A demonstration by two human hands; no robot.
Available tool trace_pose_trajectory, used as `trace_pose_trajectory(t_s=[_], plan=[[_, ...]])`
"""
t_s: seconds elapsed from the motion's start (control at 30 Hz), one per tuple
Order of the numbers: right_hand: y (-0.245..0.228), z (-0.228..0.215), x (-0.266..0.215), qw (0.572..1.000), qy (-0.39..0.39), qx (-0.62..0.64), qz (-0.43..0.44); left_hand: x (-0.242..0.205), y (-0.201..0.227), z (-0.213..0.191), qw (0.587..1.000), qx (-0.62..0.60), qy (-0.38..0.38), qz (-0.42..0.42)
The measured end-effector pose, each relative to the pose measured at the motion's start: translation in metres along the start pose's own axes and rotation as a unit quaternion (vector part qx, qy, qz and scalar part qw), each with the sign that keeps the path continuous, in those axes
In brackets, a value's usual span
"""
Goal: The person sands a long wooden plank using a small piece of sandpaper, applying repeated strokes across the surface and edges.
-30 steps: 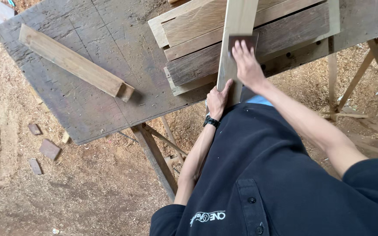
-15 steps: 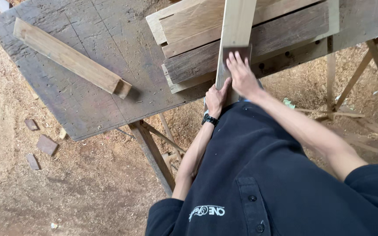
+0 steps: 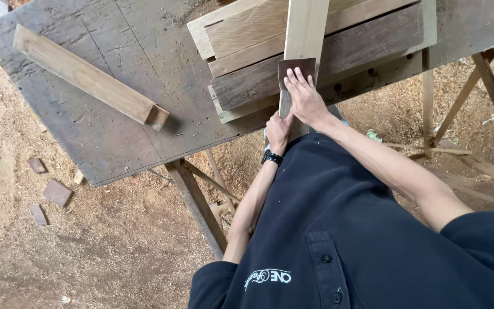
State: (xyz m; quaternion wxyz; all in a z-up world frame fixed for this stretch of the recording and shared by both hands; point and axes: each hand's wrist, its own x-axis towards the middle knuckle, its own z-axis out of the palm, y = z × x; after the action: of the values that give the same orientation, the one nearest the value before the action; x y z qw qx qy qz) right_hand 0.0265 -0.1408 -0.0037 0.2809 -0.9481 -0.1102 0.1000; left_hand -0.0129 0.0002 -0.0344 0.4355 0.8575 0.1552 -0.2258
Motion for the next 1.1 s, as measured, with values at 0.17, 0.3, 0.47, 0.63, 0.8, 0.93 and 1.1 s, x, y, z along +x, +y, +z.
trace_pose_trajectory(t_s=[0.17, 0.3, 0.47, 0.63, 0.8, 0.93, 1.1], plan=[[0.033, -0.020, 0.107, 0.995, 0.096, -0.037, -0.002, -0.006, 0.026, -0.013, 0.998, 0.000, -0.030, -0.062], [0.030, -0.015, 0.130, 0.989, 0.134, -0.010, 0.061, -0.013, 0.027, -0.016, 0.997, 0.006, -0.042, -0.069], [-0.009, 0.003, 0.042, 0.997, 0.073, -0.009, 0.033, -0.002, 0.011, -0.007, 0.998, 0.050, -0.010, -0.033], [0.003, -0.005, 0.054, 0.997, 0.047, 0.030, 0.057, -0.004, 0.016, -0.010, 0.998, 0.039, -0.021, -0.047], [0.061, -0.041, 0.167, 0.994, 0.087, -0.034, 0.053, -0.015, 0.043, -0.029, 0.998, 0.011, -0.025, -0.063], [0.078, -0.055, 0.204, 0.991, 0.081, 0.010, 0.101, -0.017, 0.046, -0.032, 0.997, -0.001, -0.032, -0.077], [0.026, -0.025, 0.094, 0.994, 0.095, -0.030, 0.044, -0.010, 0.027, -0.020, 0.999, 0.027, -0.008, -0.044]])
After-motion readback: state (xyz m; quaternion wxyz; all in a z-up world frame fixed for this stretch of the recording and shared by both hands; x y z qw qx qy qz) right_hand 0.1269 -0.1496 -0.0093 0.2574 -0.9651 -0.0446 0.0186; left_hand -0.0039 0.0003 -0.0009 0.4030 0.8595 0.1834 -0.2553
